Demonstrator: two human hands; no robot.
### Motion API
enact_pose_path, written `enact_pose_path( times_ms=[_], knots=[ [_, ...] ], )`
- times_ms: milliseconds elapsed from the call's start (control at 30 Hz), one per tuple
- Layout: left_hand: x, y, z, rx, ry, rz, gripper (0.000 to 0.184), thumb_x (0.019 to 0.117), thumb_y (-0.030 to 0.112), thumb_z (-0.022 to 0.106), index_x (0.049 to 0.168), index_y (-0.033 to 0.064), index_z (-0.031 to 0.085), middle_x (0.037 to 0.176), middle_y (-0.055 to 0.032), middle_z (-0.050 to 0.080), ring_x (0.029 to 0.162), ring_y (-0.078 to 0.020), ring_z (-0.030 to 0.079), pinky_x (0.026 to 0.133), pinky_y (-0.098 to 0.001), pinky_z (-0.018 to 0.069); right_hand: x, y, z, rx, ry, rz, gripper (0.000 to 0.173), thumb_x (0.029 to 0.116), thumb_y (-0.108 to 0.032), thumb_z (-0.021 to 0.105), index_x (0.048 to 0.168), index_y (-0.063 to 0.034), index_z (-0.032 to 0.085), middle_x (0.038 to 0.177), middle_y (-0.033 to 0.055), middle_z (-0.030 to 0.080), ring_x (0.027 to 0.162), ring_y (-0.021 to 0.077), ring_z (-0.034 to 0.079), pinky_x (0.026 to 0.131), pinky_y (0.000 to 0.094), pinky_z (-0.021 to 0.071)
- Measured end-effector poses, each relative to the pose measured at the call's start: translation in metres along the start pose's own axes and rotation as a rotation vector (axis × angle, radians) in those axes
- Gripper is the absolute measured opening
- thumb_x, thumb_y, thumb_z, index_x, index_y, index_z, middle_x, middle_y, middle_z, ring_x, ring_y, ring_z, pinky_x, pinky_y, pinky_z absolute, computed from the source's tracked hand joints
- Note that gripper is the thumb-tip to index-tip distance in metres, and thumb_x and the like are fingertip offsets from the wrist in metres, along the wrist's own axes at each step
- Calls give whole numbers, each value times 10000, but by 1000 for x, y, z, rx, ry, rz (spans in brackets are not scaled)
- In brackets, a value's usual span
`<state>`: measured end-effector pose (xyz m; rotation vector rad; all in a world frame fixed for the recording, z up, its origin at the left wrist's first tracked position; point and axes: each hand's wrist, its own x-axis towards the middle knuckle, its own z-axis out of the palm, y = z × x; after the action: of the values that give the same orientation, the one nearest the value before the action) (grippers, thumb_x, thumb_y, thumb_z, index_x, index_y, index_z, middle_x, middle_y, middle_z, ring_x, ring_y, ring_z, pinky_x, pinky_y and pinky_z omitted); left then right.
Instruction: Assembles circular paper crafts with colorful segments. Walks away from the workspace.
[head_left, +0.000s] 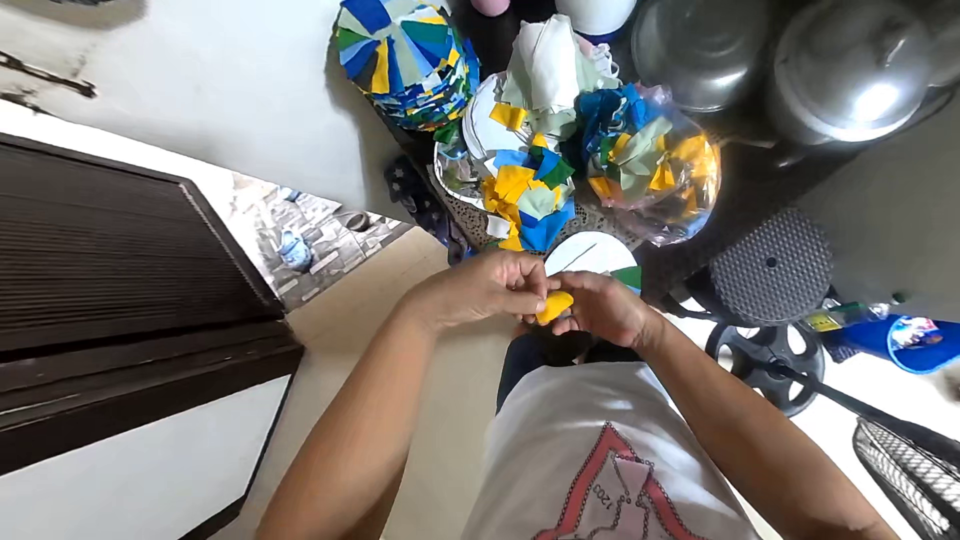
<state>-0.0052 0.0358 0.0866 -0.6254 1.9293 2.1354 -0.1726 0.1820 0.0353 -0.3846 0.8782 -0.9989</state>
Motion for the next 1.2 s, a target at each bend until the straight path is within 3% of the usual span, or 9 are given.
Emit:
enact_pose_path(
  times_ms=[100, 233, 367, 467, 533, 600, 700, 933, 1200],
  knots=[
    [-3, -10, -1, 50, 51, -84, 88, 934, -26, 648, 891, 47, 622, 760, 12, 663, 686, -57, 647, 681, -211, 562, 0, 6, -5, 4, 30, -8, 222, 1060, -70, 428, 1100, -28, 642, 887, 8, 705, 749, 53, 671, 690, 192, 557],
    [7, -25, 2, 175, 145, -188, 40, 964, 10, 668, 992, 5, 640, 778, -22, 666, 710, -76, 642, 717, -241, 551, 0, -2, -4, -292, 312, -49, 85, 969, 52, 609, 1007, 27, 680, 816, 0, 680, 700, 35, 635, 683, 191, 548],
    [37, -28, 1, 433, 338, -213, 189, 1002, 61, 637, 1174, -9, 670, 1007, -153, 717, 916, -254, 698, 875, -474, 567, 3, -18, -15, -636, 473, -207, 114, 987, -22, 637, 1057, 39, 703, 871, 76, 695, 723, 97, 645, 703, 275, 567],
    [63, -24, -8, 546, 553, -216, 253, 1030, 75, 563, 1246, -10, 664, 1186, -210, 698, 1118, -358, 673, 999, -577, 505, 2, -40, -22, -977, 702, -327, 178, 997, -50, 637, 1146, 16, 708, 1092, 166, 718, 920, 238, 700, 831, 412, 583],
    [75, -19, -14, 592, 682, -221, 269, 1033, 61, 535, 1264, -7, 655, 1212, -211, 689, 1147, -360, 662, 1008, -566, 501, -1, -49, -28, -1179, 809, -390, 274, 979, -23, 642, 1247, -18, 696, 1294, 209, 641, 1142, 341, 657, 950, 491, 555],
    [85, -17, -22, 645, 762, -215, 277, 1021, 46, 531, 1260, 0, 664, 1220, -219, 680, 1158, -379, 649, 1000, -580, 497, -5, -45, -35, -1276, 834, -466, 285, 965, -20, 655, 1247, -28, 698, 1331, 208, 619, 1191, 367, 630, 970, 517, 547],
    [97, -16, -32, 713, 792, -211, 261, 1007, 58, 551, 1219, 14, 697, 1217, -227, 675, 1155, -408, 640, 975, -609, 493, -10, -24, -47, -1272, 828, -468, 252, 960, -21, 651, 1202, -19, 721, 1312, 202, 641, 1189, 357, 637, 982, 518, 541],
    [125, -7, -42, 671, 811, -424, 364, 1045, 301, 578, 1110, -27, 721, 1131, -264, 694, 1121, -440, 650, 947, -657, 473, -23, 22, -53, -1132, 828, -347, 212, 979, -72, 629, 1143, -25, 755, 1264, 198, 671, 1175, 345, 652, 982, 487, 548],
    [134, -21, -51, 461, 899, -208, 171, 947, 148, 698, 1067, 32, 735, 1078, -161, 719, 1049, -314, 669, 927, -562, 504, -26, 28, -53, -1079, 834, -335, 219, 987, -82, 621, 1148, -36, 762, 1270, 192, 673, 1170, 342, 653, 981, 480, 545]
  ],
)
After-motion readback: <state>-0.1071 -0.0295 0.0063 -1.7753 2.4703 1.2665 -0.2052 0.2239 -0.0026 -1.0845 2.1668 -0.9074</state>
